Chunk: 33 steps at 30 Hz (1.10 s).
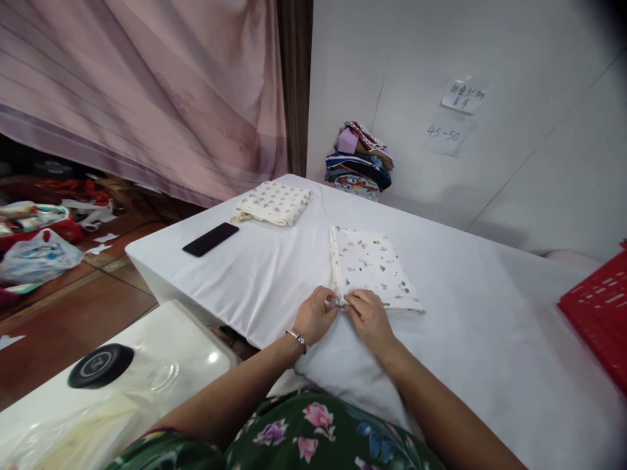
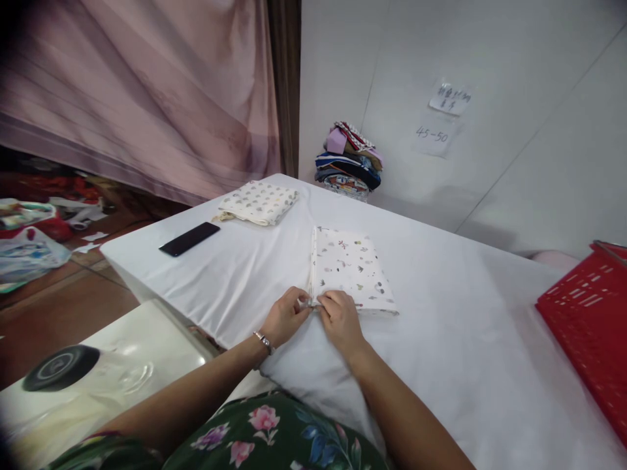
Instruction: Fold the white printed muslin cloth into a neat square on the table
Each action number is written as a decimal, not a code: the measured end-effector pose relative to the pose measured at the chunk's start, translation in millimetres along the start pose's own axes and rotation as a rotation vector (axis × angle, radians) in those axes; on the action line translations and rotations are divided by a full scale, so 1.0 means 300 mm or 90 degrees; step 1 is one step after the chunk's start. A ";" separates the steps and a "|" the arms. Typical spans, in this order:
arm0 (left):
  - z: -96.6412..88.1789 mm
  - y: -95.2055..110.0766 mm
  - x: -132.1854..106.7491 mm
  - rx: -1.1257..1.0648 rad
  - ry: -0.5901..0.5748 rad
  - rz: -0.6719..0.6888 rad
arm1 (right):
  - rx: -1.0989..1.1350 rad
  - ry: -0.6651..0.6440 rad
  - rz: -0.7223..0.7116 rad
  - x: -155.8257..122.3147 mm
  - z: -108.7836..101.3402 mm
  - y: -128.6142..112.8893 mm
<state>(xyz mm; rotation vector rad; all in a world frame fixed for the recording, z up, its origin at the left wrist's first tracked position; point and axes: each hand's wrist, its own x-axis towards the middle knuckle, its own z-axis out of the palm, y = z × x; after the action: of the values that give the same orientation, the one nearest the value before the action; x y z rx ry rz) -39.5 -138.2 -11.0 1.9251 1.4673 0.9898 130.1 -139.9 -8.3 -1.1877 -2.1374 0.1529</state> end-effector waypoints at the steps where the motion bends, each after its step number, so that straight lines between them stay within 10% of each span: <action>1: 0.001 -0.001 0.000 0.002 0.002 -0.001 | 0.007 0.006 0.004 0.001 0.001 0.000; 12: 0.005 -0.005 -0.003 0.001 0.019 0.084 | 0.067 0.051 0.032 0.019 0.020 -0.019; 33: 0.007 0.001 0.000 -0.170 0.015 -0.069 | 0.012 0.081 0.007 0.012 0.008 -0.014</action>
<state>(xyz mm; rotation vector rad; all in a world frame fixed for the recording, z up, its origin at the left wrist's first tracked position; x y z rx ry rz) -37.6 -138.3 -12.1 1.6343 1.3595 1.0998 124.3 -138.8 -6.7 -1.1676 -2.0153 0.0992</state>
